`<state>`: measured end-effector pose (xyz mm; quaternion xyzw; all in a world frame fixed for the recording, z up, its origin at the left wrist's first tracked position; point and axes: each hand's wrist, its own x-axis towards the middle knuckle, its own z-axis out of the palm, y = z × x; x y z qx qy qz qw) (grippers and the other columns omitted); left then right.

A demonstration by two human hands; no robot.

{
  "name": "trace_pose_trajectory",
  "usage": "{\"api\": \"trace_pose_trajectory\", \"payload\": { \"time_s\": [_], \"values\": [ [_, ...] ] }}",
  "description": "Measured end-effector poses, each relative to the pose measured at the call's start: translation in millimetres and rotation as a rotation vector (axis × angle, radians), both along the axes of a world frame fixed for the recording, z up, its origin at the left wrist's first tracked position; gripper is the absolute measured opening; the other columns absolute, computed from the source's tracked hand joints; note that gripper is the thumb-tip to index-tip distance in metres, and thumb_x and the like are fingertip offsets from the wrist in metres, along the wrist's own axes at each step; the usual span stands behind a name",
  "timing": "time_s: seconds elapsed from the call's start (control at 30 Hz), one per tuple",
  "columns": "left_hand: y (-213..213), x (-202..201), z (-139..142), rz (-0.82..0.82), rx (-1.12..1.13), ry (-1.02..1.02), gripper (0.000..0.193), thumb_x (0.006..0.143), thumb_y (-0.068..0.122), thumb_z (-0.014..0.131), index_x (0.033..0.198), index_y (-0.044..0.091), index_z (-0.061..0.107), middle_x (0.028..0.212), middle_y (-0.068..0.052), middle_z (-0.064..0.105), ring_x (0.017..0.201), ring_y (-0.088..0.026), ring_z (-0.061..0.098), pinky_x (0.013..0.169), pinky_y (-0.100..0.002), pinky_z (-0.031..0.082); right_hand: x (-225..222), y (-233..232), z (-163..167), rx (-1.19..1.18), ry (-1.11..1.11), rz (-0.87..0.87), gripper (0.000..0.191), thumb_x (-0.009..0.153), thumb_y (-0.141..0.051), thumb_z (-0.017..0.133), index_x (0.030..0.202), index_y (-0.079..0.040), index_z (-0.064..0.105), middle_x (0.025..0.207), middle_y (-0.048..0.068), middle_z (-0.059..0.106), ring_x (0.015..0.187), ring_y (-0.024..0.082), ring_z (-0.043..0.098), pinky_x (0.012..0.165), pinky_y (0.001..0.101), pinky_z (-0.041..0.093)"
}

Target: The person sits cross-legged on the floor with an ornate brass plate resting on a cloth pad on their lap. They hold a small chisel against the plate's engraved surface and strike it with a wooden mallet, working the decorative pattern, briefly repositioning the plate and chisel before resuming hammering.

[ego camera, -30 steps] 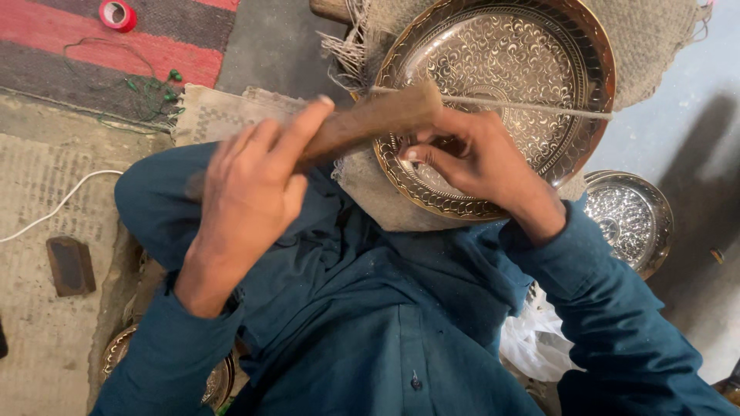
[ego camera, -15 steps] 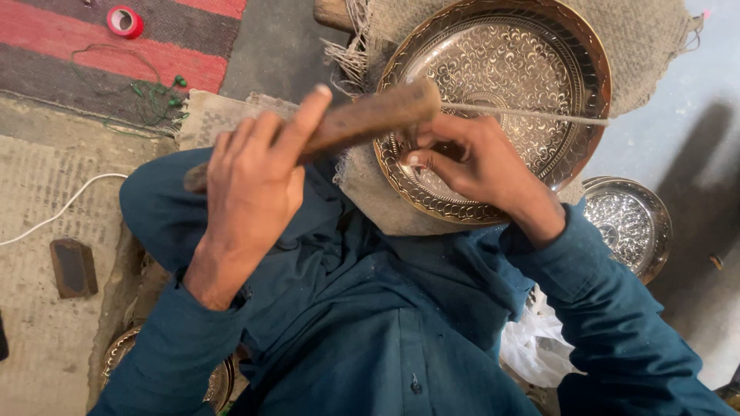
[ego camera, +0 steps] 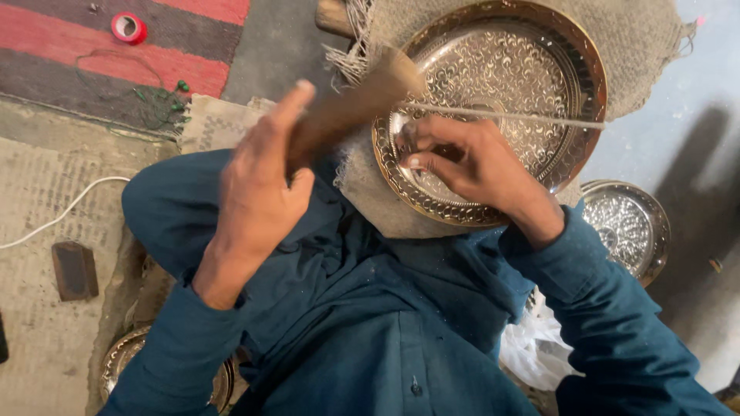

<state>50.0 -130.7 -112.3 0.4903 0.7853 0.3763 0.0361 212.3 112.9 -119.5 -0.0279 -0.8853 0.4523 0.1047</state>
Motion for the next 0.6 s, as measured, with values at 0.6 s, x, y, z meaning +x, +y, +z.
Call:
{"api": "trace_pose_trajectory", "payload": {
  "time_s": [0.6],
  "values": [
    [3.4, 1.3, 2.5, 0.031, -0.034, 0.102, 0.082, 0.08, -0.006, 0.07, 0.154, 0.018, 0.044, 0.132, -0.012, 0.061, 0.123, -0.036, 0.061, 0.105, -0.046, 0.048, -0.5, 3.9, 0.0, 0.044, -0.038, 0.032, 0.022, 0.096, -0.008, 0.072, 0.116, -0.006, 0.065, 0.097, 0.005, 0.076, 0.082, 0.017, 0.074, 0.065, 0.0317, 0.057]
  ]
}}
